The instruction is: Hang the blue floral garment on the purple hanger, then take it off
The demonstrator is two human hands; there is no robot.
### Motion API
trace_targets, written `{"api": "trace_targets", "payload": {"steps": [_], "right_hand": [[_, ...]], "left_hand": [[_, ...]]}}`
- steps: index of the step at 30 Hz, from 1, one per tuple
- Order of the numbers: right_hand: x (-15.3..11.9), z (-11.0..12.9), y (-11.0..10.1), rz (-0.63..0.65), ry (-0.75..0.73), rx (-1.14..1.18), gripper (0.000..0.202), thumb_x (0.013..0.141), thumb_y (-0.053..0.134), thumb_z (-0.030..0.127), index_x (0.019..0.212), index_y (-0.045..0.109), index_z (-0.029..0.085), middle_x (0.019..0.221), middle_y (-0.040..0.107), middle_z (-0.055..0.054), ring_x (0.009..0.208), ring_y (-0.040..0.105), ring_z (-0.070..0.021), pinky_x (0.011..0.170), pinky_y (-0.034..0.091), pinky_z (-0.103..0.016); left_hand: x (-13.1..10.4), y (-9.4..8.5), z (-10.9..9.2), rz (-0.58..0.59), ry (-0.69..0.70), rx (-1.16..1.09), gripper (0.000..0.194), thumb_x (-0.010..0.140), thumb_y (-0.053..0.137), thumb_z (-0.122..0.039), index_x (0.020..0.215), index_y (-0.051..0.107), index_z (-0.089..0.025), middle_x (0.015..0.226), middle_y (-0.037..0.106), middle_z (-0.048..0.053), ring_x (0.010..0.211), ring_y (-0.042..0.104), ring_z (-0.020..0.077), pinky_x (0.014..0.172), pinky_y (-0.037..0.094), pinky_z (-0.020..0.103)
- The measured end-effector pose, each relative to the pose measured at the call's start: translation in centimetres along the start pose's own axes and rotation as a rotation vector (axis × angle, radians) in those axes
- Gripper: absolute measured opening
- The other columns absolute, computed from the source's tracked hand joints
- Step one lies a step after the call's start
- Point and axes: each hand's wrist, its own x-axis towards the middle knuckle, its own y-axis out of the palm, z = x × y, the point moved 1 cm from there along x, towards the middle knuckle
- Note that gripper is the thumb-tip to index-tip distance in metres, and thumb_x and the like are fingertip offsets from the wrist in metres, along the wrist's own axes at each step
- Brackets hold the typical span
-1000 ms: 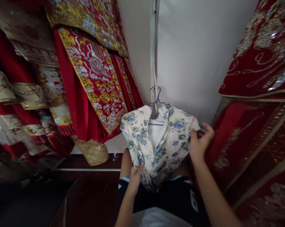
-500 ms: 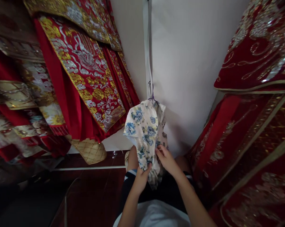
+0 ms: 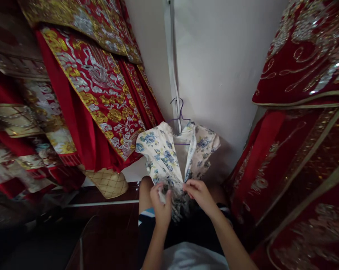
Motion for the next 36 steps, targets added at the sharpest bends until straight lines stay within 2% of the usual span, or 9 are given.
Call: {"api": "trace_targets", "payload": {"steps": [4,7,10,15,19,24,28,33,36], "right_hand": [[-0.1,0.2,0.5,0.024,-0.023,0.007,0.030,0.077,0.058,0.041,0.060,0.058,0.018,0.044,0.043,0.005,0.042,0.037,-0.0087,0.046,0.026,-0.024],[0.3,0.2,0.0,-0.006,0.031,0.046,0.026,0.075,0.060,0.038,0.061,0.062,0.016,0.043,0.044,0.005,0.042,0.036,-0.0076,0.044,0.025,-0.022],[2.0,1.3,-1.0,-0.047,0.113,0.197,0.026,0.070,0.065,0.040,0.063,0.064,0.015,0.040,0.039,0.007,0.038,0.029,-0.0052,0.040,0.018,-0.021],[7.9,6.8,-2.8,-0.130,0.031,0.457,0.024,0.063,0.073,0.035,0.064,0.063,0.013,0.041,0.031,0.011,0.035,0.021,-0.0021,0.035,0.011,-0.019],[12.2,11.8,-3.9,-0.131,0.003,0.532,0.015,0.071,0.068,0.025,0.066,0.061,0.013,0.043,0.029,0.011,0.035,0.021,-0.0020,0.033,0.011,-0.018],[12.9,13.4,-3.7,-0.081,-0.087,0.479,0.015,0.069,0.067,0.026,0.067,0.061,0.013,0.043,0.036,0.009,0.037,0.025,-0.0029,0.035,0.012,-0.019],[11.3,12.3,-2.7,-0.068,-0.168,0.379,0.022,0.066,0.071,0.035,0.068,0.062,0.014,0.044,0.042,0.007,0.039,0.031,-0.0041,0.037,0.014,-0.020],[10.4,12.5,-2.0,-0.083,-0.219,0.258,0.024,0.067,0.068,0.040,0.067,0.063,0.017,0.044,0.046,0.006,0.038,0.034,-0.0058,0.039,0.018,-0.021],[10.4,12.9,-2.0,-0.094,-0.280,0.212,0.022,0.069,0.067,0.040,0.066,0.062,0.018,0.043,0.046,0.006,0.038,0.035,-0.0069,0.040,0.021,-0.023]], "left_hand": [[0.0,2.8,-3.4,0.324,0.101,-0.027,0.013,0.093,0.049,-0.026,0.098,0.058,-0.018,0.091,0.063,0.006,0.087,0.061,0.0188,0.079,0.048,0.030],[0.0,3.8,-4.1,0.362,0.100,-0.016,0.014,0.094,0.045,-0.022,0.088,0.057,-0.018,0.081,0.061,0.004,0.078,0.059,0.0170,0.072,0.046,0.028],[-0.4,4.1,-3.7,0.404,0.099,0.015,0.015,0.094,0.043,-0.020,0.096,0.057,-0.018,0.088,0.062,0.006,0.083,0.059,0.0183,0.076,0.046,0.030],[-1.1,4.6,-3.0,0.450,0.041,0.038,0.015,0.093,0.042,-0.020,0.094,0.057,-0.019,0.088,0.063,0.008,0.082,0.061,0.0205,0.076,0.047,0.032],[-1.7,5.1,-2.4,0.476,0.014,0.045,0.015,0.093,0.042,-0.020,0.095,0.057,-0.019,0.088,0.064,0.008,0.082,0.061,0.0212,0.077,0.047,0.033],[-1.5,5.2,-0.5,0.502,-0.012,0.064,0.017,0.093,0.043,-0.023,0.097,0.059,-0.018,0.093,0.066,0.010,0.088,0.062,0.0230,0.081,0.047,0.036],[2.4,4.9,-1.5,0.511,0.038,0.026,0.019,0.094,0.045,-0.027,0.095,0.061,-0.017,0.094,0.067,0.010,0.093,0.063,0.0235,0.085,0.047,0.036],[12.2,4.4,-8.3,0.314,0.321,-0.059,0.031,0.096,0.045,-0.026,0.124,0.057,-0.019,0.114,0.066,0.012,0.102,0.062,0.0210,0.091,0.046,0.035],[17.3,4.4,-12.4,0.315,0.502,0.001,0.032,0.097,0.044,-0.027,0.126,0.056,-0.021,0.108,0.067,0.009,0.097,0.063,0.0192,0.088,0.047,0.034]]}}
